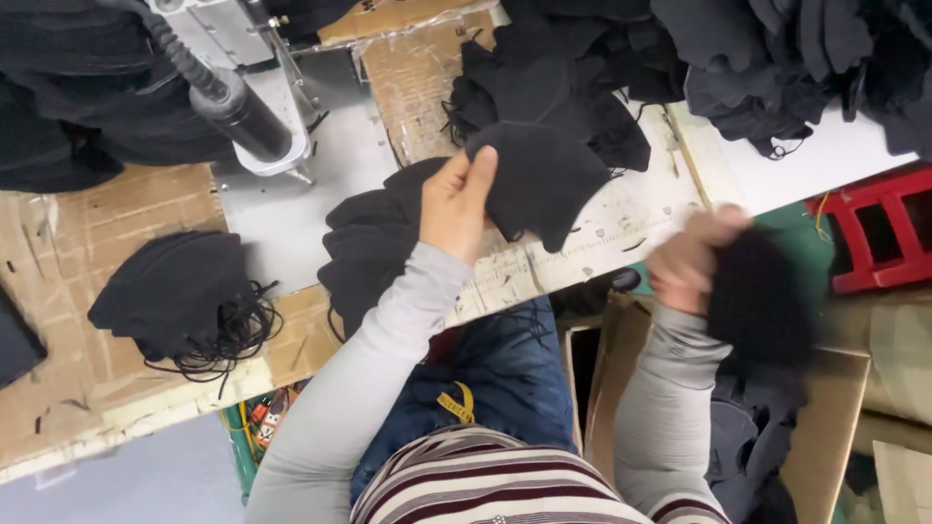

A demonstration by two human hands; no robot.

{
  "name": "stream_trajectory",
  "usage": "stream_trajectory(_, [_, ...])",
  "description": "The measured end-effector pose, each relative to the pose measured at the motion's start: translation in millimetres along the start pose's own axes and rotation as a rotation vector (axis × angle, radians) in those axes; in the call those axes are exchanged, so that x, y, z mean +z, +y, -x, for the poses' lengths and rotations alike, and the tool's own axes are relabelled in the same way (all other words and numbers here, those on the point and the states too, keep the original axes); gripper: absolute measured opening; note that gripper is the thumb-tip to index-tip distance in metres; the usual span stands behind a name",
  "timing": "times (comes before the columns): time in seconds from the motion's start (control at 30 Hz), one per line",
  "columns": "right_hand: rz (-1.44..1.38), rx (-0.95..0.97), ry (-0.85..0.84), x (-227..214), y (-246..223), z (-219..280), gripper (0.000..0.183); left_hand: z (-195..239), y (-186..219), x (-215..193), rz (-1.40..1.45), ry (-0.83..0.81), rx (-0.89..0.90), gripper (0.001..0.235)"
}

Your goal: Picking up individual black face mask fabric pieces and inspecting them before trimming excess threads with a small clipper.

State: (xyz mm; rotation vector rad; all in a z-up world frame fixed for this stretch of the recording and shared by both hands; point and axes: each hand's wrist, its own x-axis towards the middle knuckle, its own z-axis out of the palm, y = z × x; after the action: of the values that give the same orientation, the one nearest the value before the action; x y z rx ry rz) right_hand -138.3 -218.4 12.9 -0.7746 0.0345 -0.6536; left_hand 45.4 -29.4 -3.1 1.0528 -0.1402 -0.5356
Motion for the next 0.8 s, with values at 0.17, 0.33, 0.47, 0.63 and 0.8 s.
stream_trajectory(0.17, [0.636,0.041,0.205,47,31,-20,0.015,16,8,2,0.003,-0.152,0.045,0.033])
stream_trajectory(0.33, [0.737,-0.015,0.239,40,46,-22,0.01,21,53,-7,0.044,-0.056,-0.429,0.049])
stream_trajectory(0.47, [0.966,-0.218,0.041,74,38,-23,0.015,14,57,-22,-0.216,-0.444,-0.009,0.036])
stream_trajectory(0.63, [0.248,0.292,0.22,110,55,1,0.023,22,87,-23,-0.52,-0.345,0.338,0.038])
stream_trajectory(0.8, [-0.269,0.694,-0.312,65,96,68,0.015,47,134,-80,-0.618,-0.131,0.554,0.029])
